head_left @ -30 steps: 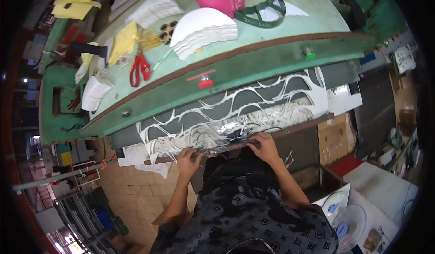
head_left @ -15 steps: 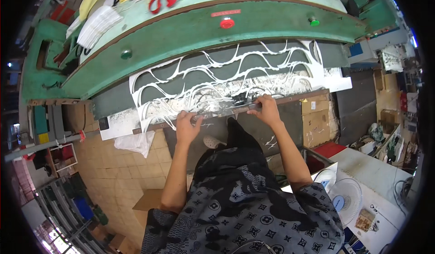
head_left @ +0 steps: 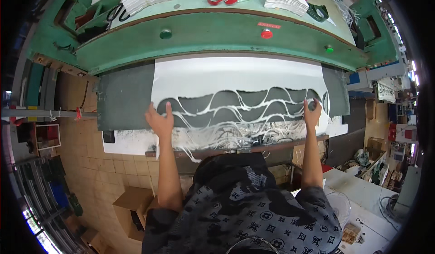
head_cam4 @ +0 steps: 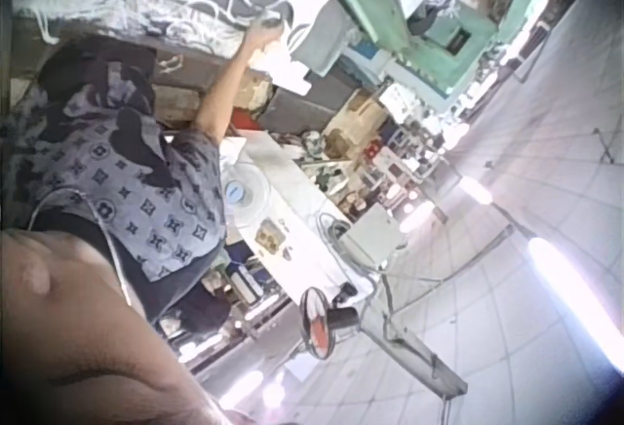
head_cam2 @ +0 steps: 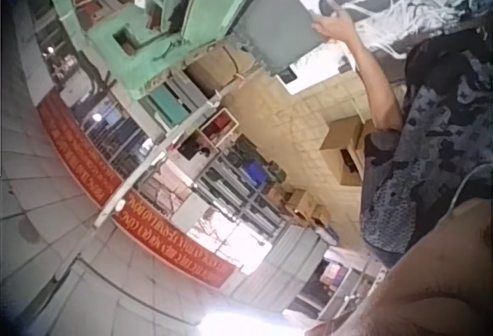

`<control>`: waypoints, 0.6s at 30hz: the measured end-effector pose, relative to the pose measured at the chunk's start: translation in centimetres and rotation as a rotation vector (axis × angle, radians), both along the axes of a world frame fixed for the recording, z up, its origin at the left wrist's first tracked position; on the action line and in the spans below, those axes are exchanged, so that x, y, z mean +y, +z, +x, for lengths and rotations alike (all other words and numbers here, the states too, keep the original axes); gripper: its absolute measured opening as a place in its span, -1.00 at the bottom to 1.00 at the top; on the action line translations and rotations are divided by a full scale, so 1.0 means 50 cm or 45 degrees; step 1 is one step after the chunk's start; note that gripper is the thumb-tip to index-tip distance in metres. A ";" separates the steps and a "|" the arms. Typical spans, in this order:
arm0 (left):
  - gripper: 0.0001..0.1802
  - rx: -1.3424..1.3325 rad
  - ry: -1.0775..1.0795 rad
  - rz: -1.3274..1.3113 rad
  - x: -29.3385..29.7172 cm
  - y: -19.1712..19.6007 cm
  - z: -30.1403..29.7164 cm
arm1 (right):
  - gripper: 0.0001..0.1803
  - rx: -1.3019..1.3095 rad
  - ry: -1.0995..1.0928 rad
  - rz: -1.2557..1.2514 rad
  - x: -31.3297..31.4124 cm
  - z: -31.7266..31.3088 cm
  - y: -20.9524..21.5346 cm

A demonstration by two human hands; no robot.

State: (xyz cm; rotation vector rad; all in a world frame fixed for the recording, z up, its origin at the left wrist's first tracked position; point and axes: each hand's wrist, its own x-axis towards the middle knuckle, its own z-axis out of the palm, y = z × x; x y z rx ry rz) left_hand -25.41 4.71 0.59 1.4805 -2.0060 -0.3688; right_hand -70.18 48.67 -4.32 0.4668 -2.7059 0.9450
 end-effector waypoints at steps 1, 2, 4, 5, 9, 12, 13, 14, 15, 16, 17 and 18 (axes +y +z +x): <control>-0.32 -0.093 0.011 0.080 -0.033 -0.042 0.002 | -0.26 0.045 0.005 0.111 -0.014 -0.034 -0.001; -0.29 -0.175 0.002 0.163 -0.064 -0.066 -0.018 | -0.14 -0.154 0.041 0.269 -0.009 -0.062 -0.006; -0.31 -0.229 0.038 0.138 -0.085 -0.065 -0.022 | -0.15 -0.512 0.197 0.589 -0.008 -0.097 -0.004; -0.35 -0.172 0.066 0.149 -0.105 -0.093 0.002 | -0.21 -0.562 0.316 0.721 -0.029 -0.092 0.005; -0.54 0.203 -0.056 0.594 -0.135 -0.046 0.053 | -0.53 -0.493 0.150 0.943 -0.061 -0.090 0.054; -0.64 0.197 -0.090 0.783 -0.190 0.032 0.024 | -0.66 -0.496 0.109 1.031 0.007 -0.167 0.113; -0.63 0.061 -0.093 0.890 -0.208 0.089 0.000 | -0.69 -0.411 0.135 0.992 0.007 -0.173 0.133; -0.62 -0.069 -0.091 0.986 -0.220 0.121 -0.011 | -0.67 -0.484 0.139 1.000 -0.010 -0.189 0.160; -0.59 -0.042 -0.133 1.036 -0.228 0.122 -0.007 | -0.66 -0.503 0.145 1.023 -0.017 -0.200 0.177; -0.57 -0.015 -0.174 1.085 -0.237 0.119 0.002 | -0.65 -0.522 0.152 1.045 -0.025 -0.208 0.191; -0.54 0.013 -0.228 1.136 -0.248 0.111 0.007 | -0.64 -0.542 0.146 1.068 -0.023 -0.215 0.200; -0.51 -0.048 -0.251 1.067 -0.250 0.081 0.025 | -0.55 -0.648 0.140 1.136 -0.017 -0.224 0.197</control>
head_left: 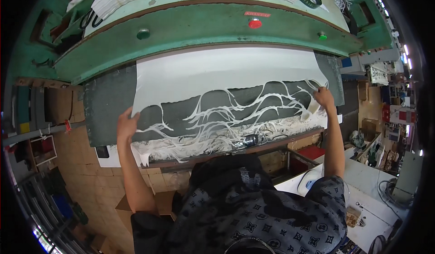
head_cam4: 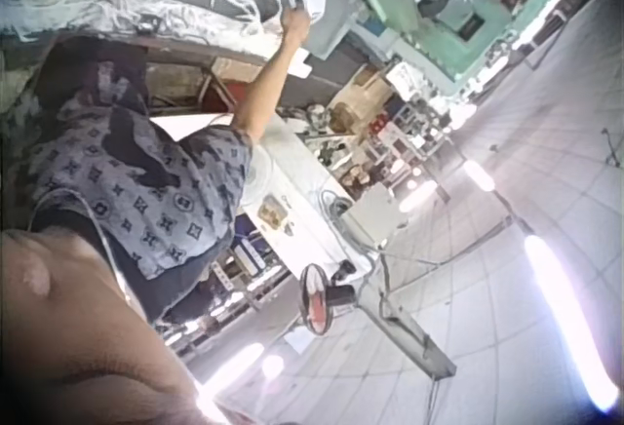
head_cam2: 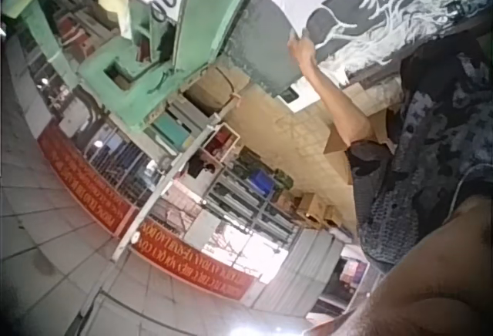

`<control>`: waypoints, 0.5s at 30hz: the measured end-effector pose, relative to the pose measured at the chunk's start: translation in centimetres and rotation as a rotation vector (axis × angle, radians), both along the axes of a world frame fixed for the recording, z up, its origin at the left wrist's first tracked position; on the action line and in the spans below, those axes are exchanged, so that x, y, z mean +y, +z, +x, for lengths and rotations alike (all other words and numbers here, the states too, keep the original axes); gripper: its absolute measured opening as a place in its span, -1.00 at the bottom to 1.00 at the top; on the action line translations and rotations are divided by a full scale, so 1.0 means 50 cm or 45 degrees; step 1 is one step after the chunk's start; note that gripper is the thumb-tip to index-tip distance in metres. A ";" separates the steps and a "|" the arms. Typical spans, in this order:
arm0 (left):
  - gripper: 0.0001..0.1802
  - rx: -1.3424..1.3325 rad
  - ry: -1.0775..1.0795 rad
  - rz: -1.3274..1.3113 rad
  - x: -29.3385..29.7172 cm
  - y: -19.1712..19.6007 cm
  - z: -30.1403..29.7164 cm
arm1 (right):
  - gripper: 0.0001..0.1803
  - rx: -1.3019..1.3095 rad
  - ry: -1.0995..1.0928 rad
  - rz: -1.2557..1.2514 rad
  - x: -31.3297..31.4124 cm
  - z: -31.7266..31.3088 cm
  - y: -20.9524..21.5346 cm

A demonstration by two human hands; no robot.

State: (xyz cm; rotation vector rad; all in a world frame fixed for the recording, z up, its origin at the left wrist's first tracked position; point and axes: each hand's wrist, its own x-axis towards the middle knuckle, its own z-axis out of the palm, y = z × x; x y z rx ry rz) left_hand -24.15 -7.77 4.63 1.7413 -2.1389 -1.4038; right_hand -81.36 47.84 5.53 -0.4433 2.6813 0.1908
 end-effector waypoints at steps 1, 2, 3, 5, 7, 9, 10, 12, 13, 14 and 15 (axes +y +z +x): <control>-0.49 -0.032 -0.052 -0.068 0.004 -0.049 0.025 | -0.51 -0.030 0.029 0.006 0.016 0.000 -0.020; -0.46 -0.057 -0.111 -0.130 0.010 -0.096 0.042 | -0.47 -0.053 0.049 0.018 0.045 0.009 -0.051; -0.46 -0.107 -0.121 -0.157 0.021 -0.132 0.058 | -0.42 -0.081 0.081 0.029 0.066 0.013 -0.068; -0.46 -0.239 -0.133 -0.171 0.047 -0.151 0.072 | -0.30 0.054 0.260 -0.476 0.057 0.064 -0.094; -0.48 -0.234 -0.164 -0.180 0.050 -0.116 0.050 | -0.24 -0.011 -0.272 -0.874 0.089 0.059 -0.117; -0.49 -0.100 -0.129 -0.233 0.051 -0.091 0.050 | -0.22 -0.181 -0.931 -1.176 0.106 0.012 -0.106; -0.51 0.073 0.029 -0.061 0.046 -0.090 0.041 | -0.14 -0.042 -0.981 -1.098 0.148 -0.027 -0.104; -0.52 0.376 0.370 0.235 0.033 -0.072 0.048 | -0.07 0.333 -0.796 -0.872 0.199 -0.050 -0.156; -0.54 0.205 0.400 0.233 0.030 -0.072 0.043 | -0.04 0.516 -0.697 -0.761 0.226 -0.066 -0.189; -0.53 0.060 0.406 0.299 0.019 -0.110 0.019 | 0.06 0.563 -0.664 -0.669 0.331 -0.092 -0.220; -0.52 -0.105 0.436 0.312 0.008 -0.126 0.008 | 0.08 0.434 -0.725 -0.605 0.367 -0.115 -0.248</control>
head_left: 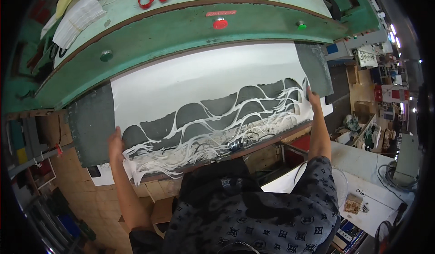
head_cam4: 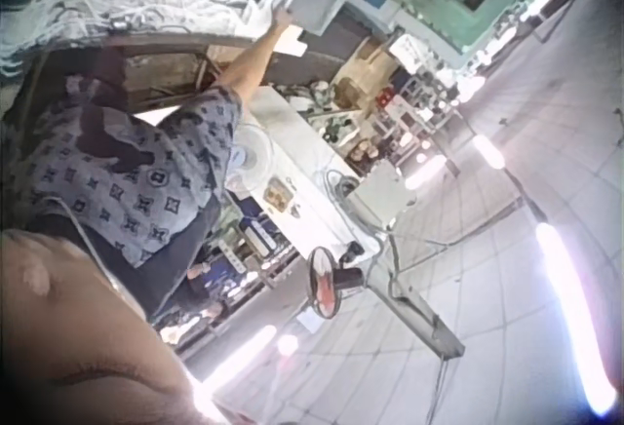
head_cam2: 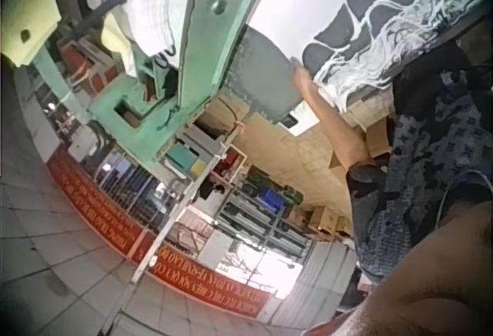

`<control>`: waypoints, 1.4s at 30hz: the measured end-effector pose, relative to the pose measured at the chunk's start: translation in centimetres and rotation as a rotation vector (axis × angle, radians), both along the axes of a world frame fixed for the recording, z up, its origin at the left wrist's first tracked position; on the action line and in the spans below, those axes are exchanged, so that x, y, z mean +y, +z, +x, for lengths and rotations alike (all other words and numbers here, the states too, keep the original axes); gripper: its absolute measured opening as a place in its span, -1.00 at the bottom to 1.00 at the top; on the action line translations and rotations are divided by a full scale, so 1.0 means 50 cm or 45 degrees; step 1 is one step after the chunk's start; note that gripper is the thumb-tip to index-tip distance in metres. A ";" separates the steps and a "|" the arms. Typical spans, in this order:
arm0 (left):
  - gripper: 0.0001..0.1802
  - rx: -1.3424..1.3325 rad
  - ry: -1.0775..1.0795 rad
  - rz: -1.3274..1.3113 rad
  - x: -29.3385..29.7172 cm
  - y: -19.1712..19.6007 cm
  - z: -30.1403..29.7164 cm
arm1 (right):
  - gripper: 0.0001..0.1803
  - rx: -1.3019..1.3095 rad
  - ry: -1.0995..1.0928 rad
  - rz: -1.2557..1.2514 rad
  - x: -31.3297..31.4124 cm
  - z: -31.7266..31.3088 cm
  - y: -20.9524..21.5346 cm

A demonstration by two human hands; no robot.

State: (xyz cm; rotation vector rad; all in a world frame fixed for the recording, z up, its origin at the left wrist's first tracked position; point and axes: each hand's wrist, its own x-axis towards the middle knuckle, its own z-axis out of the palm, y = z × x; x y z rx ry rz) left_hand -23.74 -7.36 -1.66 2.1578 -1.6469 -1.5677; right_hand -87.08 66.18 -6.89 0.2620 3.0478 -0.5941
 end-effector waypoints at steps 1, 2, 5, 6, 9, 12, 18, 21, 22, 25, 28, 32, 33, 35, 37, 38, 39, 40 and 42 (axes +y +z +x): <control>-0.53 0.014 -0.079 0.004 -0.017 0.000 -0.010 | 0.11 -0.150 -0.035 0.016 0.023 -0.014 -0.018; -0.53 0.013 -0.154 0.002 -0.032 0.015 -0.011 | 0.13 -0.315 -0.066 0.027 0.026 -0.015 -0.043; -0.54 0.018 -0.148 -0.048 -0.040 0.084 0.013 | 0.10 -0.758 -0.059 -0.216 -0.040 -0.017 -0.034; -0.55 -0.037 -0.174 -0.029 -0.045 0.107 0.000 | 0.07 -0.920 -0.113 -0.295 -0.051 -0.013 -0.023; -0.64 -0.116 -0.272 0.067 -0.068 0.159 -0.069 | -0.03 -0.964 -0.152 -0.596 0.029 -0.032 0.030; -0.67 0.028 -0.222 0.177 -0.092 0.207 -0.074 | -0.12 -0.931 -0.269 -1.023 -0.001 -0.055 0.076; -0.65 0.010 -0.312 0.434 -0.137 0.136 -0.050 | -0.37 -0.663 0.520 0.454 0.131 -0.176 0.287; -0.61 -0.152 -0.334 0.426 -0.083 0.163 0.013 | -0.34 -0.845 0.244 0.035 0.060 -0.125 0.210; -0.59 -0.152 -0.352 0.437 -0.072 0.144 0.039 | -0.35 -0.918 0.204 -0.130 0.076 -0.113 0.196; -0.48 -0.171 -0.365 0.331 -0.024 0.030 0.102 | -0.37 -0.777 0.353 0.370 0.152 -0.088 0.172; -0.50 -0.382 -0.465 -0.006 0.046 0.009 0.136 | -0.18 -0.352 0.566 0.699 0.101 0.038 0.075; -0.64 -0.498 -0.657 -1.052 0.130 0.097 0.073 | -0.22 -0.057 0.660 0.462 0.059 0.093 0.103; -0.67 -0.472 -0.709 -1.201 0.156 0.158 0.038 | -0.28 0.060 0.621 0.381 -0.025 0.136 0.126; -0.71 -0.336 -0.815 -1.491 0.193 0.227 -0.040 | -0.38 0.128 0.622 -0.017 -0.135 0.228 0.135; -0.71 0.108 -0.805 -1.062 0.262 0.217 -0.082 | -0.38 -0.122 0.789 -0.182 -0.336 0.352 0.161; -0.72 0.077 -0.885 -0.925 0.296 0.196 -0.105 | -0.34 -0.029 1.012 -0.075 -0.372 0.407 0.131; -0.72 0.036 -0.970 -0.797 0.329 0.172 -0.122 | -0.34 -0.122 1.043 -0.062 -0.371 0.445 0.071; -0.72 0.064 -1.063 -0.802 0.358 0.141 -0.121 | -0.34 -0.209 1.076 -0.050 -0.377 0.469 0.033; -0.73 0.204 -1.045 -0.891 0.415 0.099 -0.110 | -0.33 -0.398 0.994 -0.042 -0.425 0.498 0.073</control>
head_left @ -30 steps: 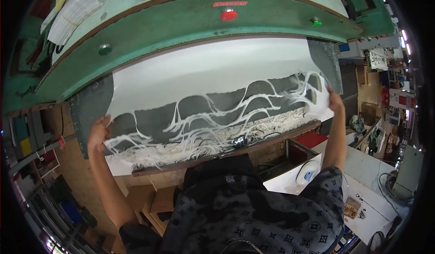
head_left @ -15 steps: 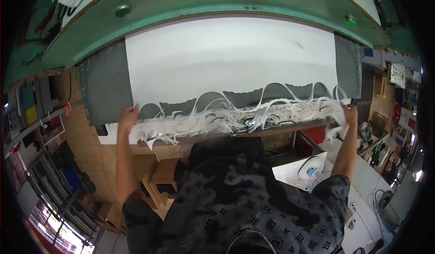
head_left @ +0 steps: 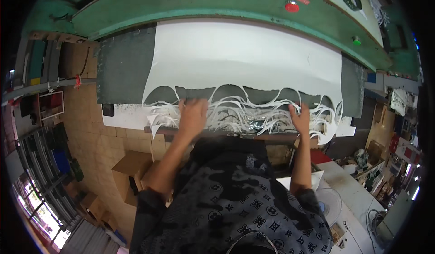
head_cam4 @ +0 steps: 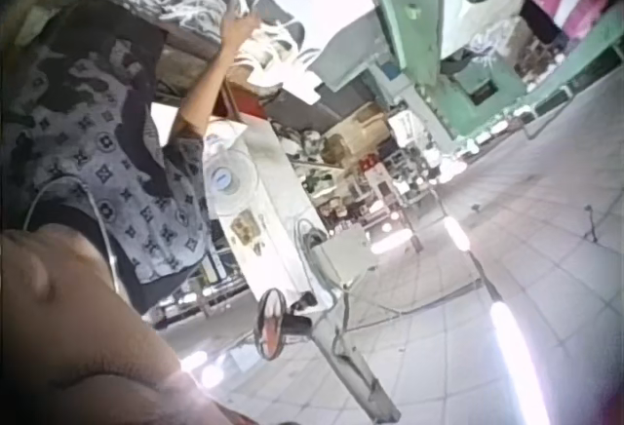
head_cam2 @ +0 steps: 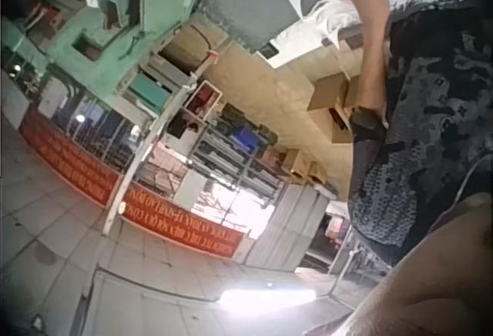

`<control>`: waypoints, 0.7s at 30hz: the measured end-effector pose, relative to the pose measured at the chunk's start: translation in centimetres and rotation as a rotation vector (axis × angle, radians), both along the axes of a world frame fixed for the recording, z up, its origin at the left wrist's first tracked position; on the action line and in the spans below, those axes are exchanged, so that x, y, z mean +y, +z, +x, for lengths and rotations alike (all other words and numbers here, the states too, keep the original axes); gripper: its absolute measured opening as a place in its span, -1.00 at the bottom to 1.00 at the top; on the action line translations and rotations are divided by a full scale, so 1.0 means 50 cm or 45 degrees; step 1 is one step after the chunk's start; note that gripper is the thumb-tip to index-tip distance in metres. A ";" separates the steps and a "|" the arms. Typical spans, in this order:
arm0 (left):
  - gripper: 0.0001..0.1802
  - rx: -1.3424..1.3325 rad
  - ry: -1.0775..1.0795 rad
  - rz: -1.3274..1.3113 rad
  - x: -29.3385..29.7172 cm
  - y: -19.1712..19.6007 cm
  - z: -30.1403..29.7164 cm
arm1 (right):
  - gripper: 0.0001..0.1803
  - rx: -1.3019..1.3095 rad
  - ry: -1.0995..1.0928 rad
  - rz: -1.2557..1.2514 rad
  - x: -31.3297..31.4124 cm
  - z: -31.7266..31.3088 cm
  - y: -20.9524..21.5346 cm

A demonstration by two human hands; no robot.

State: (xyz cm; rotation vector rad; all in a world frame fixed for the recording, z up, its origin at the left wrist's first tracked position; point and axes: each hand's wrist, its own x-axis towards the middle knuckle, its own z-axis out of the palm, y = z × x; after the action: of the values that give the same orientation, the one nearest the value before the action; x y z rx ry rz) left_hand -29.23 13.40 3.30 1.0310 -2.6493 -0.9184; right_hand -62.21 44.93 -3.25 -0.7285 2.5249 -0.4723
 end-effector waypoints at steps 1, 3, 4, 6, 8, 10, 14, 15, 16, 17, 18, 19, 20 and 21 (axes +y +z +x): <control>-0.71 -0.042 -0.049 0.071 0.010 -0.011 0.009 | -0.39 -0.337 -0.228 -0.198 0.013 0.008 0.000; -0.67 -0.030 0.016 0.402 0.025 -0.014 0.013 | -0.42 -0.817 -0.739 -0.781 0.016 0.027 -0.019; -0.64 0.032 0.130 0.655 0.030 -0.011 0.011 | -0.43 -1.061 -0.988 -1.077 0.019 0.040 -0.025; -0.59 0.124 0.227 0.840 0.022 0.013 0.006 | -0.46 -1.447 -1.065 -1.340 -0.014 0.021 0.023; -0.56 0.177 0.168 0.711 -0.019 0.050 -0.010 | -0.46 -1.860 -0.779 -1.597 0.012 -0.036 0.034; -0.65 0.170 0.120 0.554 -0.043 0.053 -0.007 | -0.57 -1.899 -1.120 -1.445 -0.010 -0.071 0.089; -0.56 -0.013 -0.078 0.168 -0.006 -0.007 0.014 | -0.31 -0.517 -0.263 0.116 0.059 -0.090 0.028; -0.48 0.006 -0.115 0.104 0.016 -0.019 0.023 | -0.24 -0.180 -0.142 0.326 0.041 -0.065 0.047; -0.40 0.023 -0.157 0.050 0.033 -0.033 0.035 | -0.15 0.162 -0.026 0.530 0.030 -0.038 0.065; -0.26 -0.007 -0.182 0.090 0.043 -0.054 0.048 | -0.07 0.348 -0.159 0.216 0.018 -0.008 0.080; -0.26 0.008 -0.219 0.003 0.051 -0.070 0.060 | -0.07 0.298 -0.220 0.083 -0.008 0.027 0.099; -0.27 0.023 -0.260 -0.083 0.060 -0.082 0.072 | -0.07 0.248 -0.285 -0.048 -0.038 0.067 0.119; -0.27 0.036 -0.309 -0.171 0.068 -0.085 0.084 | -0.07 0.194 -0.356 -0.179 -0.068 0.110 0.129; -0.35 -0.042 -0.345 -0.096 0.079 -0.076 0.089 | -0.08 0.221 -0.162 -0.312 -0.089 0.156 0.120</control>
State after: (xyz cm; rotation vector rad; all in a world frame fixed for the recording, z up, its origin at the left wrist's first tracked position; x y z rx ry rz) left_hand -24.80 17.38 -0.49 0.6874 -2.8757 -0.8458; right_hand -54.39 40.48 2.75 -0.7264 2.7169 -0.8053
